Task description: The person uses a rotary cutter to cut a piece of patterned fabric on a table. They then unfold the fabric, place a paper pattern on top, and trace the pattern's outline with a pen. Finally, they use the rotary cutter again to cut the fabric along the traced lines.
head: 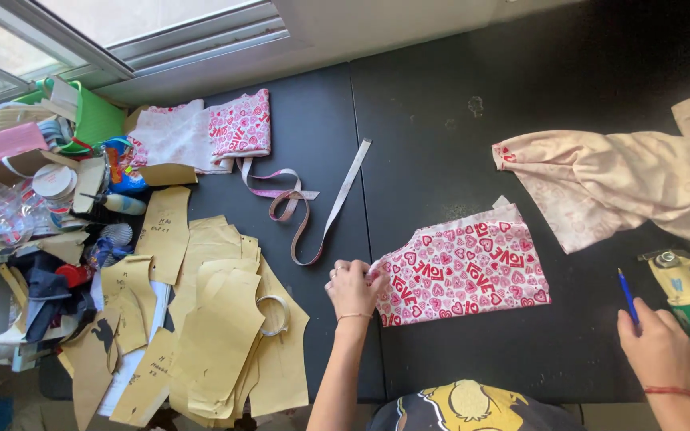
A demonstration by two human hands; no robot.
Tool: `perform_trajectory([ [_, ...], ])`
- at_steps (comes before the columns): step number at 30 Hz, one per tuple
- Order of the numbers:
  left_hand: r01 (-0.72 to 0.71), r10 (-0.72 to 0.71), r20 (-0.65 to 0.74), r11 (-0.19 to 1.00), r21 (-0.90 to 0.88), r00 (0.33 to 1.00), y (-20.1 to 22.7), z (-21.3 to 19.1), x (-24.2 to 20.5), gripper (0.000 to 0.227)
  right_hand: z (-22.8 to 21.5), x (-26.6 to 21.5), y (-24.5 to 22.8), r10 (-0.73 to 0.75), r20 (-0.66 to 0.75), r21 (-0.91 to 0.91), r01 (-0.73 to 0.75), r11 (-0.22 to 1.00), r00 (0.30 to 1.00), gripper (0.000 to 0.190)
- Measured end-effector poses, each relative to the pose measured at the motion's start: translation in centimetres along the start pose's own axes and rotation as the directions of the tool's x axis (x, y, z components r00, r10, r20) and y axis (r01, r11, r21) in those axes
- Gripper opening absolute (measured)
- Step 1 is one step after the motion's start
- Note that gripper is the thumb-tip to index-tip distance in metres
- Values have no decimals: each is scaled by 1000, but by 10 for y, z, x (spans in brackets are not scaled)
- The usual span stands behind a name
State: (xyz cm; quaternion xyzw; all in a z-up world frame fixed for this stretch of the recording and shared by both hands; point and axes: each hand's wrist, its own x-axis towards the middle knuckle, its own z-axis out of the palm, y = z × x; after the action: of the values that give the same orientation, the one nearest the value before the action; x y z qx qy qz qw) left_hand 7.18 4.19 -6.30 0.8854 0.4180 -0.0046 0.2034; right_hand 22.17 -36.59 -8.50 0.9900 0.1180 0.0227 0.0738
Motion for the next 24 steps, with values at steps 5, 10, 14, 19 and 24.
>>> perform_trajectory([
  [5,125,-104,342,991,-40,934,23,-70,-16,26,14,-6,5,-36,-202,35,44,998,979,11],
  [10,228,-130,549,967,-114,825,46,-121,-30,23,-47,-5,-23,-84,-204,404,162,900,975,5],
  [14,524,226,732,567,-636,643,87,-108,-30,49,-73,12,-53,-153,-255,618,283,734,955,7],
  [19,380,221,660,671,-637,718,40,-61,-33,65,-13,24,-52,-176,59,869,36,493,983,17],
  [24,288,-258,-225,951,113,940,-61,-55,-46,21,-11,18,-74,-222,135,903,-27,430,966,15],
])
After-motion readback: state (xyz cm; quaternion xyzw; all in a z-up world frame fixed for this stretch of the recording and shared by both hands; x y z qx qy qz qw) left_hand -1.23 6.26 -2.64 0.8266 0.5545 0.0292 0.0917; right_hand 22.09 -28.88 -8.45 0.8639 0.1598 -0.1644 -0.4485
